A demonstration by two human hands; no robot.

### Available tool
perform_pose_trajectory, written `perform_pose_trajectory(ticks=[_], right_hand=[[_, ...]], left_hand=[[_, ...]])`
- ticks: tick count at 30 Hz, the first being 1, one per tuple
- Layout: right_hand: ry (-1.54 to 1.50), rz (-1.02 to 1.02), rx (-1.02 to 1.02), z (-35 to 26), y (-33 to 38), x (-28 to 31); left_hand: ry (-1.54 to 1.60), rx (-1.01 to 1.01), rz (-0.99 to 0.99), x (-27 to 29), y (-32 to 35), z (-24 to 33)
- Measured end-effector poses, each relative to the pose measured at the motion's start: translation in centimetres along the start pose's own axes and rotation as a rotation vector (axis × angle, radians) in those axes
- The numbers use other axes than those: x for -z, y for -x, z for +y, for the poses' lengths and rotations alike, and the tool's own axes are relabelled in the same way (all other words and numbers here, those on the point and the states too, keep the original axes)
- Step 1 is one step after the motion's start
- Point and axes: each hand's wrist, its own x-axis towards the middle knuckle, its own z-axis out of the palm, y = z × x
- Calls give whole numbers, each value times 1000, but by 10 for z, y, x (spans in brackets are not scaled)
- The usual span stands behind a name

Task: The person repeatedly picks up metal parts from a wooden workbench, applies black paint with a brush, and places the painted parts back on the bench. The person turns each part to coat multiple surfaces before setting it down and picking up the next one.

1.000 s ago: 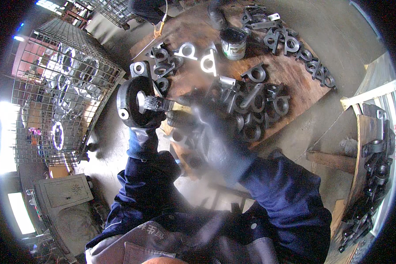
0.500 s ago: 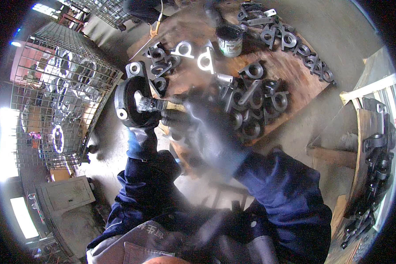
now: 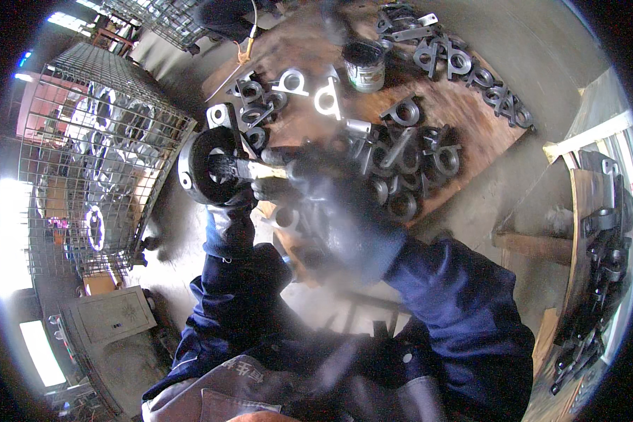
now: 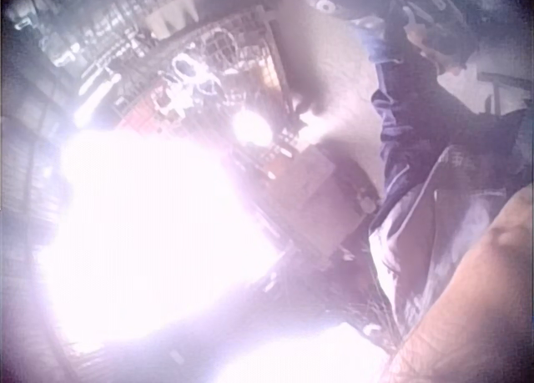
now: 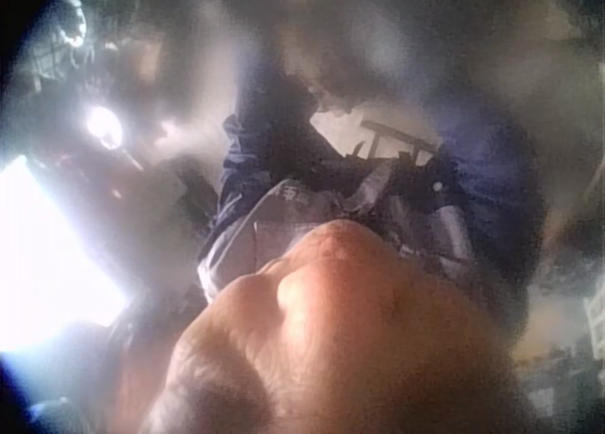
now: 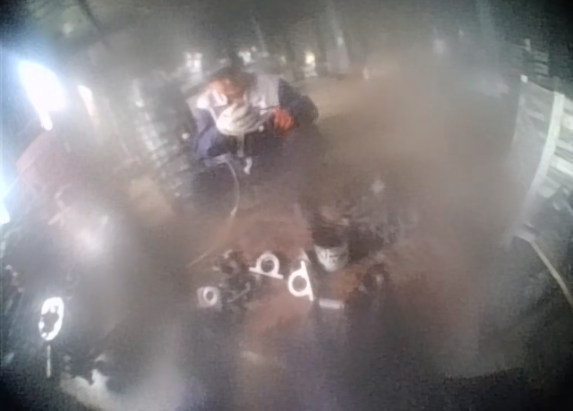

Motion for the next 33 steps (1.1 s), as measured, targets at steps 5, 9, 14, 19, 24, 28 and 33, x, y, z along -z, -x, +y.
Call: perform_pose_trajectory(ticks=[5, 9, 14, 19, 24, 28, 33], right_hand=[[128, 0, 67, -1, -2, 1], [518, -16, 97, 1, -4, 8], [957, -93, 292, -12, -3, 13], [350, 3, -35, -23, -4, 4], [87, -36, -15, -17, -6, -6], [461, -65, 67, -28, -4, 1], [424, -19, 43, -35, -5, 3]], left_hand=[[19, -2, -19, 5, -4, -8], [59, -7, -1, 0, -4, -14], [29, -68, -25, 4, -2, -10], [85, -47, -94, 4, -3, -5], [154, 32, -138, 1, 0, -3], [85, -47, -173, 8, 1, -4], [70, -56, -67, 10, -4, -8]])
